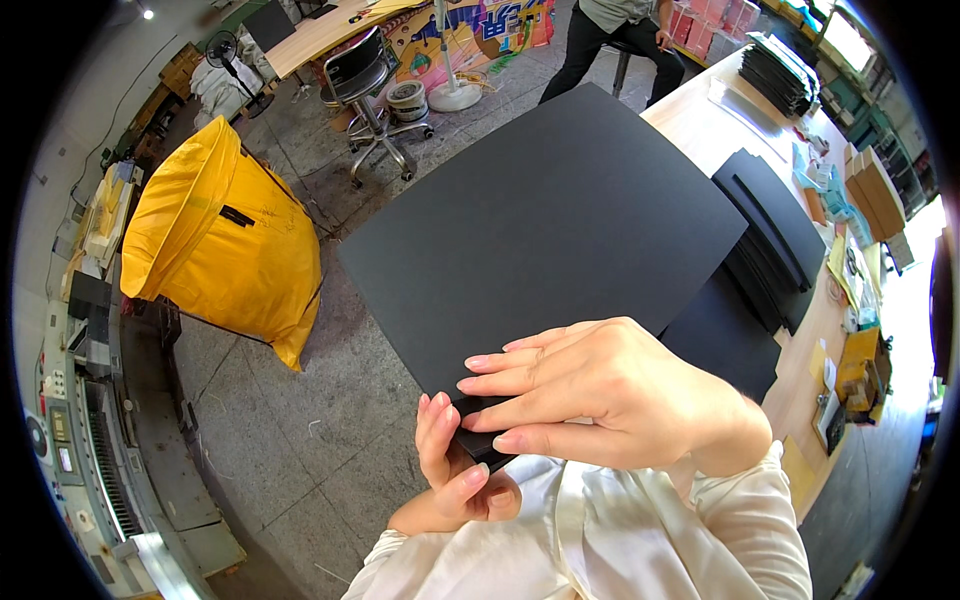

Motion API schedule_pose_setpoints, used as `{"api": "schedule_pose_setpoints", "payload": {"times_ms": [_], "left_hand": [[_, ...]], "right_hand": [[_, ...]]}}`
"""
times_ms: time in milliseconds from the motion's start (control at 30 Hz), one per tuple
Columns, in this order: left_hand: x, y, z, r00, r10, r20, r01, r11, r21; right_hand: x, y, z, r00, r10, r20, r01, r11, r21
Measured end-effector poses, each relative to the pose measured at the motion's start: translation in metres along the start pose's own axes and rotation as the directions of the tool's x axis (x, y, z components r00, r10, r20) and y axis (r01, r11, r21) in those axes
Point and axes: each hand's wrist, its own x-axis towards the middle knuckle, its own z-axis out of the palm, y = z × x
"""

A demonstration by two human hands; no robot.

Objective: The person repeatedly picks up black rectangular sheets from a table, folds each one in half, and places the folded sheet onto a growing stack. The process is performed by hand without tools, and the folded items accumulate on the table throughout the clip.

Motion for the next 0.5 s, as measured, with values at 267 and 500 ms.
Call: {"api": "schedule_pose_setpoints", "payload": {"times_ms": [267, 500], "left_hand": [[-0.007, 0.005, 0.012, 0.982, -0.082, -0.172, 0.064, 0.992, -0.106], [-0.003, 0.003, 0.006, 0.993, -0.013, -0.114, 0.016, 1.0, 0.021]], "right_hand": [[-0.001, 0.001, 0.0, 1.0, 0.006, 0.003, -0.006, 1.0, -0.013], [-0.001, 0.001, 0.001, 1.0, -0.004, -0.009, 0.004, 1.0, -0.004]]}}
